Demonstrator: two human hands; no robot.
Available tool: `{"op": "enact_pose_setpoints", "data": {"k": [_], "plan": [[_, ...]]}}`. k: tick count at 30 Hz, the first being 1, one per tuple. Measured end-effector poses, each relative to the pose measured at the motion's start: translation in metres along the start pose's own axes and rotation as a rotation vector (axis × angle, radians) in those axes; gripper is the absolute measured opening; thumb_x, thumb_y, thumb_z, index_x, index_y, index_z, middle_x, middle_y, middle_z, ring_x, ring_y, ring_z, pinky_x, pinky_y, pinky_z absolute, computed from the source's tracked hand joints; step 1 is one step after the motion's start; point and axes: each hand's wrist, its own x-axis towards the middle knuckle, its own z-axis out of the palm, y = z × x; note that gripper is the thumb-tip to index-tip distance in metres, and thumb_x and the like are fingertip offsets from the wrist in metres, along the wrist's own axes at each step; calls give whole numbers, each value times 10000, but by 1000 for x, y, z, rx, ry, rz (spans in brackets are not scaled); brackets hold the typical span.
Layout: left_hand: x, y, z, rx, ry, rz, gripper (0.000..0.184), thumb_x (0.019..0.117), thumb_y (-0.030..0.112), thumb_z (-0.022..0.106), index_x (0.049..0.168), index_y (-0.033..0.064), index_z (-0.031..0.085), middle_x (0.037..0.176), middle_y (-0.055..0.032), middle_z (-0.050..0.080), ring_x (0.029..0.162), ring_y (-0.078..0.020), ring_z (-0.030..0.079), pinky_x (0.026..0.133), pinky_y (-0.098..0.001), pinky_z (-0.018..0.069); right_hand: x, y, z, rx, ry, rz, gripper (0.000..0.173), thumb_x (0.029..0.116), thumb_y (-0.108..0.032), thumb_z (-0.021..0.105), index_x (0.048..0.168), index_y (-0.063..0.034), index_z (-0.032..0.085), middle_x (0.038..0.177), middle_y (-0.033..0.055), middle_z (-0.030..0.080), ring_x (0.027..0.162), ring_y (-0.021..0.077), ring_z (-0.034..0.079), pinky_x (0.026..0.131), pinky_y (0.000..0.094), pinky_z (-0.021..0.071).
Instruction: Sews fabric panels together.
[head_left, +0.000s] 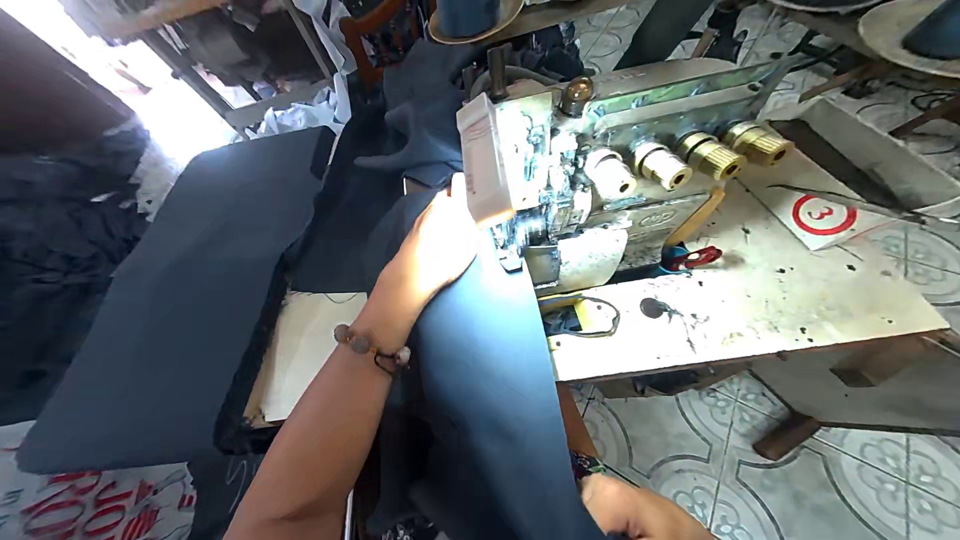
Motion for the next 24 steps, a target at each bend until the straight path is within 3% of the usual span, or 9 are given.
{"op": "enact_pose_setpoints", "data": {"k": [5,8,11,14,15,17,19,22,24], "plan": [[83,-60,38,-57,282,243,746,840,196,720,1442,-110,402,1197,-289,643,1133,-390,658,973,-513,533,10,12,-11,-171,308,111,262,1058,-246,544,957,-17,621,844,-19,666,858,-103,603,789,90,488],[86,-28,1,-41,111,-20,662,959,64,645,1499,-99,299,1247,-319,617,1191,-432,627,1024,-553,478,24,17,-16,-260,503,199,224,1022,-196,568,961,-20,691,876,-62,712,866,-115,625,806,115,522],[94,-40,-3,4,289,11,493,987,156,618,1410,-44,465,1279,-278,622,1218,-430,613,1032,-575,476,42,16,-17,-286,650,263,188,1000,-115,559,980,-13,716,895,-80,723,863,-96,646,818,147,552],[24,-37,-12,-125,326,42,545,1024,224,614,1446,-73,434,1476,-294,479,1380,-418,480,1148,-534,392,57,10,-22,-252,730,299,179,997,-81,542,1005,-20,710,892,-94,719,853,-83,655,823,160,562],[-13,-40,-9,-163,306,13,576,1023,283,623,1426,-78,425,1456,-300,479,1340,-416,507,1110,-538,430,59,8,-25,-238,717,311,184,1006,-86,538,1015,-16,709,894,-91,717,851,-80,656,825,160,563],[-91,-52,11,-227,220,-73,674,919,384,740,1313,-108,503,1333,-340,529,1190,-464,578,964,-609,504,58,5,-36,-211,621,351,193,1031,-124,521,1017,-37,693,864,-104,692,809,-86,636,783,148,551],[-158,-63,42,-168,149,-110,560,836,346,809,1103,-123,661,1165,-352,604,1056,-500,622,871,-636,528,58,0,-48,-137,517,412,185,1050,-157,499,980,-94,658,748,-134,639,631,-87,582,605,125,521],[-206,-74,55,-29,177,-132,231,909,231,693,927,7,749,791,-128,633,679,-274,633,610,-474,550,64,-2,-57,66,446,448,188,1050,-159,467,923,-162,605,627,-153,582,478,-74,492,461,110,431],[-197,-76,28,-54,162,-201,241,995,212,605,976,0,719,697,-124,647,589,-257,622,554,-494,523,74,1,-56,216,489,403,223,1053,-146,447,908,-176,613,621,-139,602,466,-76,488,451,98,420]]}}
